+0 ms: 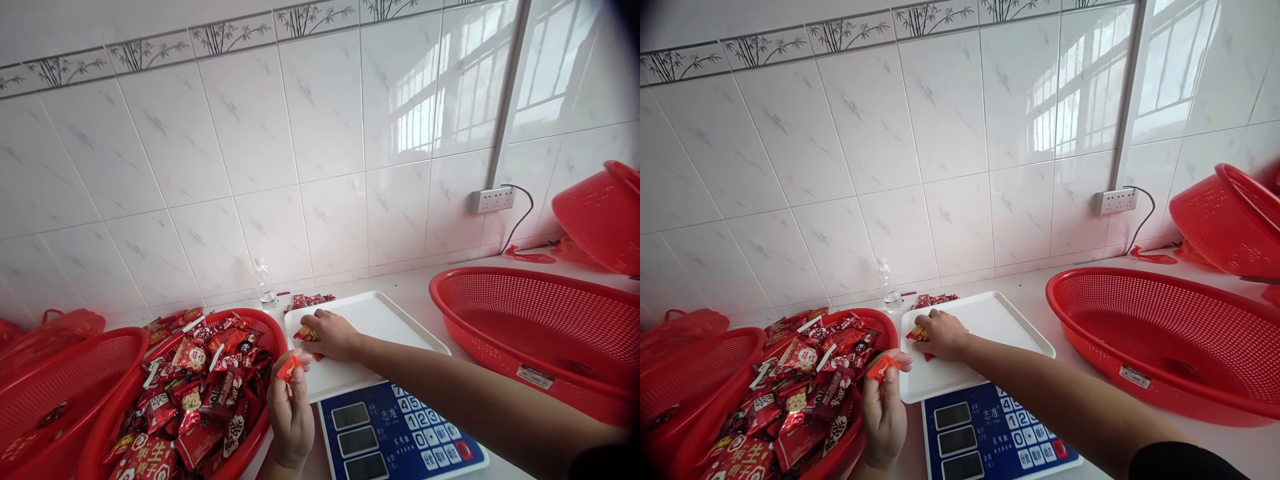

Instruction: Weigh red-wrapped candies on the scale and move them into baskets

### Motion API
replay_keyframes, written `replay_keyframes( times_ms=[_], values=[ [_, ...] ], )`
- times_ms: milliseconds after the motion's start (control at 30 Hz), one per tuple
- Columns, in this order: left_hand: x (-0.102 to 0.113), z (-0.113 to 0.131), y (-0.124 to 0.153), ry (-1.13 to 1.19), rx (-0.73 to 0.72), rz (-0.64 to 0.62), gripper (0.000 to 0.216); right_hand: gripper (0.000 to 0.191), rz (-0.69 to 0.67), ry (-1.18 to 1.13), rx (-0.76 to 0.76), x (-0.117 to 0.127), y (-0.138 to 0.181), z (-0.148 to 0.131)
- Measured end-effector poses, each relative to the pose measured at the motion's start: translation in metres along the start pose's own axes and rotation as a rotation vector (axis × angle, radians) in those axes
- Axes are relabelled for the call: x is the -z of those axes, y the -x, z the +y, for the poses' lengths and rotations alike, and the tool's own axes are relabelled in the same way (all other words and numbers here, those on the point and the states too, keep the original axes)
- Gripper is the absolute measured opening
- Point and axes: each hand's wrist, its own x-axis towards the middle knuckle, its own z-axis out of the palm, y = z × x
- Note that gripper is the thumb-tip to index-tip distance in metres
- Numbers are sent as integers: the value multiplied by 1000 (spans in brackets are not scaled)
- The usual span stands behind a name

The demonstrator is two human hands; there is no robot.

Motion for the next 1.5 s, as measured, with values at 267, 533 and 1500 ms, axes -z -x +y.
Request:
replay_keyframes(
  times_ms=[267, 533, 1500],
  values=[
    [-2, 2, -1, -23, -114, -16, 24, 29, 118, -592, -237, 20, -13, 11],
    [-4, -2, 1, -18, -121, -66, 22, 28, 206, -1251, -512, 47, -11, 19],
    [-13, 1, 0, -440, -431, -220, 19, 18, 203, -2350, -444, 32, 41, -37]
  ],
)
